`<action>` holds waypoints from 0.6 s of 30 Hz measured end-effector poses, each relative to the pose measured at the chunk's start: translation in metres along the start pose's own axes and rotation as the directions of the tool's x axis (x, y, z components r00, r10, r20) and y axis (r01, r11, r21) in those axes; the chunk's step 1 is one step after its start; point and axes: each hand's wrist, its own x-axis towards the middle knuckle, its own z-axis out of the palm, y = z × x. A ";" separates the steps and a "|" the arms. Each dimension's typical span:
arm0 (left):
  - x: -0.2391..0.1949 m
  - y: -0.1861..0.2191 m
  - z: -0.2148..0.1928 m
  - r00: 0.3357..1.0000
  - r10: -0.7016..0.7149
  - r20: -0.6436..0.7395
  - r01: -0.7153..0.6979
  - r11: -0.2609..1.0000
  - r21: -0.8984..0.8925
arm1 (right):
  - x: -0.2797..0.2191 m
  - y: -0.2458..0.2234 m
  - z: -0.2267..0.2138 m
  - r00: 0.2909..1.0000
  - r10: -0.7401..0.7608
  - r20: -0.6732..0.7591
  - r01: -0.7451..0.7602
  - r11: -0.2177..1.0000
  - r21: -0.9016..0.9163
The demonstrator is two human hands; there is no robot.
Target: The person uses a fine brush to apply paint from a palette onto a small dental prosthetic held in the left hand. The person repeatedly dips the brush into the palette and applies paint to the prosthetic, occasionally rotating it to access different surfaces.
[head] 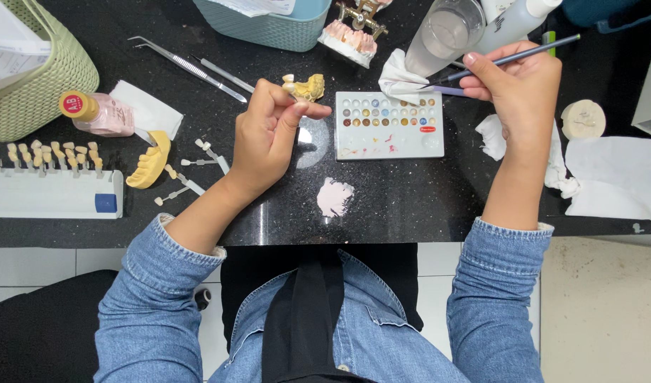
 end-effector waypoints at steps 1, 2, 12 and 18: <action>0.001 -0.001 0.001 1.000 0.019 -0.005 -0.019 1.000 -0.010 | -0.001 -0.004 0.000 1.000 -0.007 0.003 0.007 1.000 -0.006; 0.001 -0.001 0.001 0.999 0.036 -0.010 -0.036 0.999 0.039 | -0.002 -0.008 0.001 1.000 -0.008 0.010 0.008 1.000 -0.014; 0.003 -0.004 0.006 0.997 0.066 -0.050 -0.057 0.987 0.150 | -0.005 -0.028 0.006 0.994 0.024 0.106 -0.026 0.999 0.019; 0.002 -0.008 0.008 1.000 -0.011 -0.025 0.015 0.986 0.169 | -0.005 -0.024 0.007 0.989 0.016 0.147 -0.021 0.999 0.033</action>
